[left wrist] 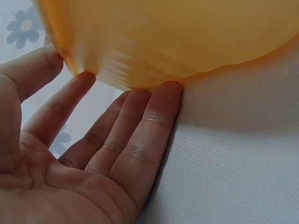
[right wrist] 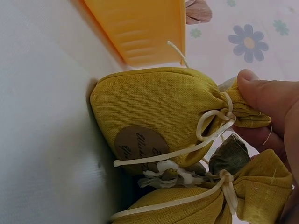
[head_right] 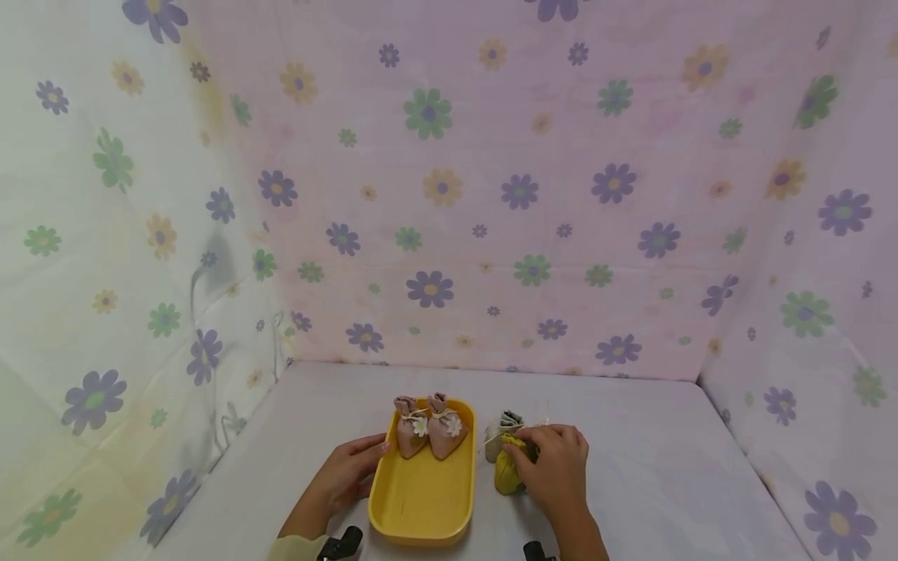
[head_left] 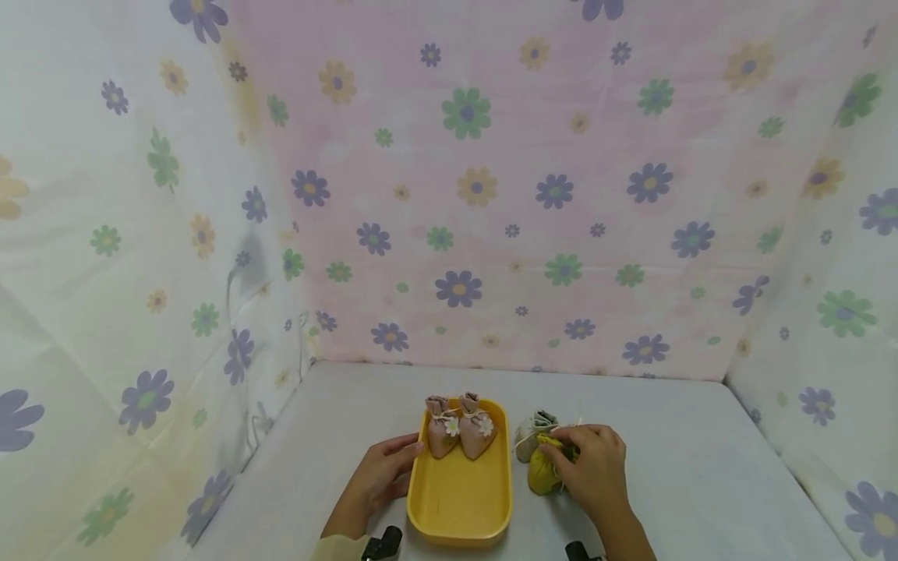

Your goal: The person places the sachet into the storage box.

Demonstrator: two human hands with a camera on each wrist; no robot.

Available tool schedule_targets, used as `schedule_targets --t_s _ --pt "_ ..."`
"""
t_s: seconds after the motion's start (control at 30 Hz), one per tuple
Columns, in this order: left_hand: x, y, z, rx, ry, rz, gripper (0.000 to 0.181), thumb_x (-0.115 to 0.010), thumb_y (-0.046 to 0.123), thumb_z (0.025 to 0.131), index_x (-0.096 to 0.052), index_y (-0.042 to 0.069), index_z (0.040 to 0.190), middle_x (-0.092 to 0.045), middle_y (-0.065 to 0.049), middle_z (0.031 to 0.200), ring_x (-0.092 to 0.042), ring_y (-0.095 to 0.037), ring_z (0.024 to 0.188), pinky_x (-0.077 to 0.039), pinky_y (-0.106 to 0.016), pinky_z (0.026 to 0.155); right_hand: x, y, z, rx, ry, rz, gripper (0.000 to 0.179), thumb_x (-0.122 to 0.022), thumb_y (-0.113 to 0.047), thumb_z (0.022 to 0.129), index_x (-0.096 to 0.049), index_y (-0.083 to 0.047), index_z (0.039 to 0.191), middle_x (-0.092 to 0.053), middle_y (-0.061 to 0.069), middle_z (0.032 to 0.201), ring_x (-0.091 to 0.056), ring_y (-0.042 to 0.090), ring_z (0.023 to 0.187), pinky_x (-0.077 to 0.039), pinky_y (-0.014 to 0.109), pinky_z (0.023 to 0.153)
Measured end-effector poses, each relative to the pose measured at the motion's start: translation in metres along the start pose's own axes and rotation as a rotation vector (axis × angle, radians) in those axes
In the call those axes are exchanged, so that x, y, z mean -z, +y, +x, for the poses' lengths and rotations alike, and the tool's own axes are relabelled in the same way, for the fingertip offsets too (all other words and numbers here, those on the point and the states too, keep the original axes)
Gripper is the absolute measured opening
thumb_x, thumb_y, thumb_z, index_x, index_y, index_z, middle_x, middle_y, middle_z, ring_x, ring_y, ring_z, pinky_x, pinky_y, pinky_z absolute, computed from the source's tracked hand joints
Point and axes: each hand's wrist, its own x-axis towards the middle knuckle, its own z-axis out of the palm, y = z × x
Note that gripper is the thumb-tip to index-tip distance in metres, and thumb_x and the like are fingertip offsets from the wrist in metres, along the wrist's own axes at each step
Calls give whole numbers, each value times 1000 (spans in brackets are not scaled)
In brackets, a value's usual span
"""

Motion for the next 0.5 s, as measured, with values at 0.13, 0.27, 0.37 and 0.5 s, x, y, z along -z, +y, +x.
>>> schedule_targets --t_s 0.13,0.27,0.37,0.5 --pt "-1 -2 -2 -6 3 2 70 -76 43 94 -55 6 149 -65 -19 140 -71 -24 114 -64 -44 85 1 -1 -2 19 12 3 23 -92 -30 78 -80 -17 92 -78 -2 92 -58 27 101 -31 70 106" --pt "-1 -3 -2 -8 7 8 71 -77 44 93 -55 6 149 -66 -19 139 -72 -23 112 -64 -43 85 2 -2 -3 15 1 -3 22 -92 -30 79 -80 -17 92 -78 -1 93 -58 27 101 -31 70 107" --pt "0 -3 -1 -5 -2 5 71 -76 43 93 -54 5 149 -65 -19 140 -72 -23 113 -64 -44 86 4 -3 -3 19 4 -4 21 -92 -28 78 -80 -17 91 -78 -2 92 -58 27 101 -31 70 107" --pt "1 1 1 -6 -8 10 70 -76 43 94 -54 5 149 -65 -19 140 -71 -24 114 -64 -43 86 6 -6 0 64 43 -6 22 -94 -26 75 -80 -17 90 -78 -2 90 -58 26 99 -33 69 106"
